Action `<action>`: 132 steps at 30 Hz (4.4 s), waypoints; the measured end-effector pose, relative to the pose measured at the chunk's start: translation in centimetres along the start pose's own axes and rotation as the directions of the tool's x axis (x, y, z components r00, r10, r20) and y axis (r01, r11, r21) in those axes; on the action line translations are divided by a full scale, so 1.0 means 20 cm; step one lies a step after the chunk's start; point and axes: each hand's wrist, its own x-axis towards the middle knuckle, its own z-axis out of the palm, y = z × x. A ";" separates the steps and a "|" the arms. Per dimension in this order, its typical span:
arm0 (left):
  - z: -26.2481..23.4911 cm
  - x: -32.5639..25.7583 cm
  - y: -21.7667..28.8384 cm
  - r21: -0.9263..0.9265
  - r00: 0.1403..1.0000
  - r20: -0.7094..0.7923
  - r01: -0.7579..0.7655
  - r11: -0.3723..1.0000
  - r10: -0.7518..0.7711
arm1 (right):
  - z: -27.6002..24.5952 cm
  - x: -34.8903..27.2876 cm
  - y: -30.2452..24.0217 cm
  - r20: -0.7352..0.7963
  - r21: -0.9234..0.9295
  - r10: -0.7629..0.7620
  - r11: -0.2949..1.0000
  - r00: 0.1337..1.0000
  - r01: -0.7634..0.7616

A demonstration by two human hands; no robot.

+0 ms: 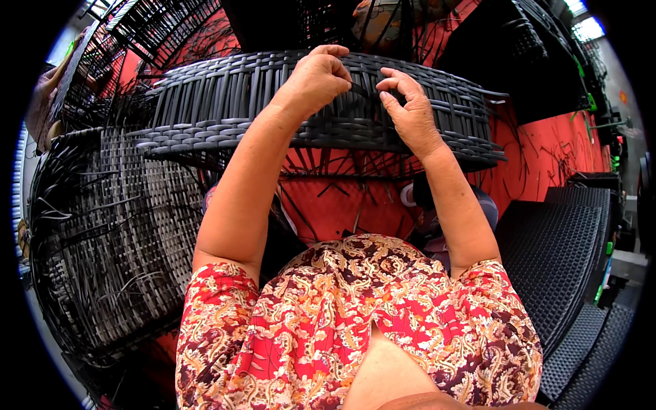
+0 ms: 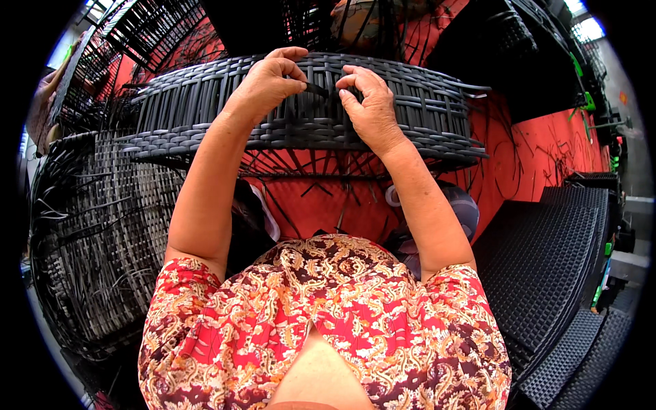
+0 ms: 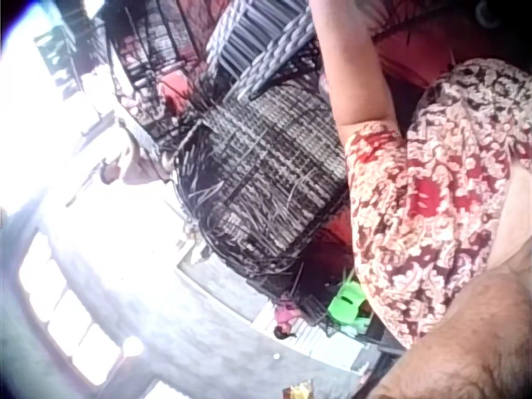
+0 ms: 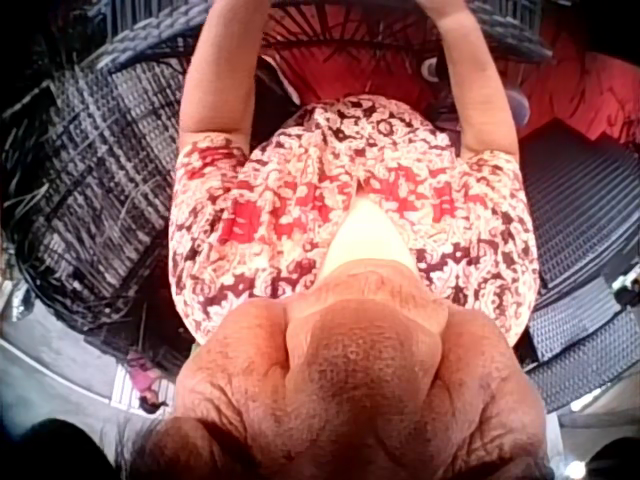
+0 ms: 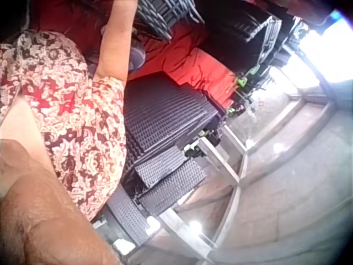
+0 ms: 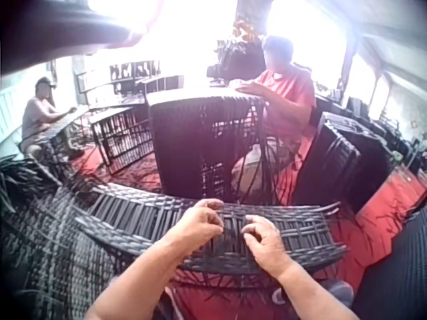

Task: The person weaves black wicker strips into a furniture frame, pulling and tucking the strands by hand to create a lattice pattern.

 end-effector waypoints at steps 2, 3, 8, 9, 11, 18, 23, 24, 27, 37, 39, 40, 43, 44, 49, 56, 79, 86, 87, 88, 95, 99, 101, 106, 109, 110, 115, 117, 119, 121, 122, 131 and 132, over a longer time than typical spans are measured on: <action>-0.01 0.01 -0.03 -0.068 0.998 0.052 0.038 0.997 -0.034 | 0.01 0.03 -0.04 -0.002 -0.004 -0.040 0.999 0.999 0.040; -0.01 0.01 -0.05 -0.102 0.996 0.078 0.057 0.993 -0.049 | 0.01 0.05 -0.06 0.010 -0.022 -0.072 0.997 0.997 0.072; -0.05 -0.05 0.00 -0.196 0.949 0.211 0.276 0.941 -0.234 | 0.09 0.10 -0.05 0.243 -0.185 -0.086 0.974 0.966 0.133; -0.06 -0.05 0.01 -0.207 0.943 0.225 0.293 0.933 -0.246 | 0.09 0.10 -0.04 0.242 -0.159 -0.061 0.982 0.968 0.101; -0.07 -0.06 0.03 -0.228 0.928 0.252 0.333 0.915 -0.275 | 0.09 0.10 -0.02 0.248 -0.102 -0.010 0.994 0.969 0.037; -0.08 -0.08 0.01 -0.243 0.933 0.262 0.313 0.918 -0.248 | 0.11 0.16 -0.10 0.417 0.219 0.042 0.965 0.908 -0.145; -0.11 -0.05 -0.03 -0.148 0.977 0.106 0.197 0.969 -0.182 | 0.07 0.17 -0.13 0.349 0.047 0.168 0.980 0.922 -0.196; -0.12 -0.04 -0.06 -0.147 0.989 0.027 0.145 0.979 -0.142 | 0.06 0.17 -0.12 0.323 0.036 0.189 0.977 0.927 -0.212; -0.19 -0.04 -0.12 0.317 0.978 -0.193 -0.011 0.948 0.076 | 0.08 0.14 -0.09 0.262 0.152 0.269 0.937 0.927 -0.315; 0.01 -0.05 -0.13 0.544 0.992 -0.124 0.094 0.834 -0.031 | 0.16 0.06 -0.06 0.100 0.157 0.217 0.960 0.971 -0.231; 0.03 -0.03 -0.13 0.572 0.987 -0.155 0.127 0.811 -0.046 | 0.16 0.06 -0.07 0.092 0.123 0.210 0.968 0.973 -0.220; 0.04 -0.03 -0.11 0.584 0.986 -0.158 0.139 0.799 -0.055 | 0.17 0.06 -0.06 0.084 0.107 0.198 0.973 0.977 -0.207; 0.05 -0.03 -0.08 0.637 0.982 -0.161 0.183 0.749 -0.103 | 0.18 0.06 -0.05 0.058 0.098 0.168 0.980 0.984 -0.173; 0.06 -0.03 -0.07 0.642 0.982 -0.148 0.187 0.744 -0.119 | 0.18 0.06 -0.05 0.051 0.103 0.163 0.980 0.985 -0.168; 0.06 -0.02 -0.07 0.573 0.974 -0.161 0.222 0.789 -0.157 | 0.19 0.06 -0.03 0.018 0.135 0.136 0.981 0.991 -0.138; 0.02 -0.02 -0.11 0.369 0.977 -0.082 0.214 0.904 -0.198 | 0.18 0.07 -0.04 0.018 0.100 0.131 0.986 0.991 -0.133; -0.03 -0.08 -0.16 -0.089 0.979 0.159 0.144 0.986 -0.129 | 0.20 0.05 0.03 0.028 -0.158 0.068 0.985 0.997 -0.063; -0.01 -0.09 -0.14 -0.118 0.984 0.121 0.143 0.983 -0.129 | 0.12 0.09 0.02 0.310 -0.167 0.126 0.983 0.942 -0.077; -0.01 -0.09 -0.14 -0.119 0.984 0.120 0.143 0.983 -0.129 | 0.11 0.10 0.02 0.373 -0.154 0.124 0.986 0.920 -0.070; -0.01 -0.09 -0.15 -0.129 0.985 0.111 0.145 0.981 -0.131 | 0.11 0.12 0.02 0.432 -0.152 0.148 0.984 0.890 -0.090; 0.02 -0.07 -0.17 0.144 0.995 0.040 0.080 0.986 -0.086 | 0.16 0.11 -0.02 0.434 -0.220 0.150 0.974 0.888 -0.057; 0.00 -0.06 -0.15 0.324 0.995 0.058 0.056 0.944 -0.079 | 0.17 0.10 -0.05 0.403 -0.213 0.135 0.976 0.905 -0.050; -0.01 -0.06 -0.13 0.438 0.994 0.076 0.037 0.898 -0.078 | 0.18 0.10 -0.04 0.396 -0.202 0.110 0.979 0.912 -0.031; -0.03 -0.05 -0.14 0.466 0.993 0.104 -0.002 0.885 -0.053 | 0.18 0.09 -0.05 0.378 -0.226 0.080 0.974 0.922 0.008; -0.02 -0.05 -0.09 0.510 0.992 0.102 0.017 0.860 -0.080 | 0.19 0.09 -0.05 0.365 -0.256 0.062 0.966 0.929 0.036; -0.02 -0.05 -0.08 0.526 0.990 0.105 0.025 0.850 -0.094 | 0.19 0.09 -0.05 0.361 -0.272 0.056 0.961 0.931 0.048; -0.05 -0.04 -0.11 0.517 0.999 0.036 -0.010 0.856 -0.010 | 0.17 0.10 -0.07 0.167 -0.093 -0.022 0.995 0.986 0.038; -0.12 -0.04 -0.17 0.488 0.989 -0.001 -0.126 0.864 0.145 | 0.17 0.13 -0.10 0.157 -0.080 -0.093 0.991 0.983 0.106; -0.21 -0.07 -0.07 0.335 0.999 0.025 0.021 0.942 -0.031 | 0.20 0.17 -0.10 0.215 -0.087 -0.181 0.975 0.960 0.203; -0.24 -0.09 -0.07 0.157 0.999 0.033 0.016 0.987 -0.022 | 0.23 0.18 -0.11 0.306 -0.080 -0.130 0.984 0.943 0.161; -0.25 -0.10 -0.07 0.131 0.999 0.035 0.029 0.991 -0.033 | 0.24 0.19 -0.12 0.352 -0.056 -0.111 0.989 0.929 0.139; -0.28 -0.11 -0.17 0.470 0.998 -0.066 0.040 0.882 -0.010 | 0.27 0.17 -0.10 0.303 0.388 0.089 0.898 0.949 -0.208; -0.26 -0.11 -0.19 0.479 0.996 -0.082 0.057 0.876 -0.019 | 0.27 0.16 -0.09 0.301 0.376 0.082 0.905 0.950 -0.198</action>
